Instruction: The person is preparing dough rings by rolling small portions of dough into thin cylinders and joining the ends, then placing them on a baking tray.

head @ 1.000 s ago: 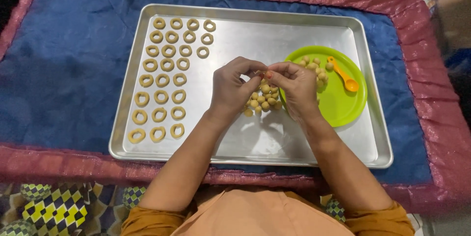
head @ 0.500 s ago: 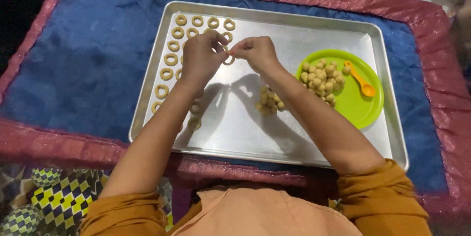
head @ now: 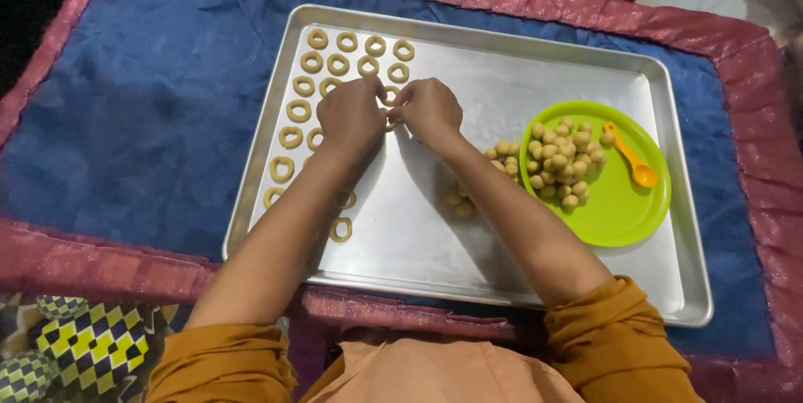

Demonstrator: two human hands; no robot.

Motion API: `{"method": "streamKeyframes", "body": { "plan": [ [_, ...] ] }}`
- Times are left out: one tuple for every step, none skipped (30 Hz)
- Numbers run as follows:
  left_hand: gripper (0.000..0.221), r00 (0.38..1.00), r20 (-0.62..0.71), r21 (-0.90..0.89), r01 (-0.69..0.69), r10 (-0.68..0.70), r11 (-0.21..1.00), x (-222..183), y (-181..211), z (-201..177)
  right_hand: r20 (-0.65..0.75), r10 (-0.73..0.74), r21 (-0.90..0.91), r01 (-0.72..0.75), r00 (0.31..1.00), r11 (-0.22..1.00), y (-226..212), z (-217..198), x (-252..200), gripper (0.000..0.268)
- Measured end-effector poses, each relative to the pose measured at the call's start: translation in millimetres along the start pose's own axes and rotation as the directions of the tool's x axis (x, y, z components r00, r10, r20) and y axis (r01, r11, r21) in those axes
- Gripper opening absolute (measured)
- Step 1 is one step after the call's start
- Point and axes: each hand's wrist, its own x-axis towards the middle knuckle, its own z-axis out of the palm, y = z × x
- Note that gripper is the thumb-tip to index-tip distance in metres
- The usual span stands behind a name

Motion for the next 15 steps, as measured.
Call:
{"method": "streamKeyframes", "body": {
  "plan": [
    [0.017,1.000,0.003,-0.001,0.003,-0.003,1.000,1.2,-3.9,4.4,0.004,0.002,-0.001,-0.002,1.000,1.000,0.8,2.8,0.0,0.017],
    [0.016,1.000,-0.016,-0.014,0.003,-0.003,1.000,2.6,-7.5,8.4,-0.026,-0.024,-0.018,0.024,0.999,1.000,1.3,5.2,0.2,0.015],
    [0.015,0.999,-0.035,-0.027,0.002,-0.003,1.000,3.8,-10.8,12.4,-0.055,-0.051,-0.036,0.049,0.997,0.998,1.9,7.4,0.1,0.013],
    [0.015,0.999,-0.032,-0.028,0.004,-0.005,1.000,4.1,-11.4,13.5,-0.053,-0.048,-0.036,0.046,0.997,0.998,1.2,6.7,-0.8,0.013],
    [0.015,0.999,-0.034,-0.022,0.005,-0.005,1.000,4.0,-11.7,14.7,-0.050,-0.081,-0.060,0.078,0.995,0.995,0.5,5.7,-2.1,0.013],
    [0.015,0.999,-0.039,-0.015,0.003,-0.004,1.000,5.1,-11.6,14.7,-0.050,-0.115,-0.084,0.111,0.992,0.990,-0.9,4.0,-2.5,0.013],
    [0.015,0.999,-0.039,-0.015,0.002,-0.003,1.000,3.2,-7.6,6.7,-0.051,-0.114,-0.083,0.110,0.992,0.990,-4.1,-3.2,-4.4,0.013],
    [0.020,1.000,-0.010,-0.020,0.006,-0.006,1.000,0.7,-3.7,-1.0,-0.019,-0.120,-0.076,0.118,0.993,0.990,-6.8,-9.9,-7.3,0.018],
    [0.026,1.000,0.018,-0.024,0.010,-0.010,1.000,-2.1,0.4,-8.6,0.013,-0.125,-0.069,0.126,0.992,0.990,-9.4,-16.7,-10.2,0.023],
    [0.026,1.000,0.020,-0.023,0.008,-0.007,1.000,-4.6,3.5,-16.5,0.012,-0.123,-0.067,0.123,0.992,0.990,-1.9,-25.1,-13.2,0.023],
    [0.026,0.998,-0.069,-0.120,-0.019,0.010,0.993,-7.2,6.5,-24.6,-0.012,-0.155,-0.085,0.154,0.988,0.984,5.4,-33.4,-16.3,0.018],
    [0.026,0.987,-0.162,-0.214,-0.054,0.019,0.975,-9.1,9.8,-33.4,-0.035,-0.190,-0.105,0.186,0.981,0.977,11.9,-42.7,-18.5,0.017],
    [0.026,0.986,-0.164,-0.214,-0.056,0.021,0.975,-7.2,13.9,-38.1,-0.037,-0.191,-0.106,0.186,0.981,0.977,20.2,-52.2,-22.7,0.017],
    [0.026,0.948,-0.313,-0.315,-0.162,0.059,0.935,-6.3,18.1,-41.4,-0.047,-0.269,-0.231,0.251,0.962,0.940,29.6,-61.2,-28.7,0.015],
    [0.027,0.886,-0.458,-0.393,-0.276,0.074,0.877,-5.5,22.4,-44.6,-0.047,-0.345,-0.353,0.308,0.937,0.883,39.3,-70.1,-34.8,0.015]
  ]
}}
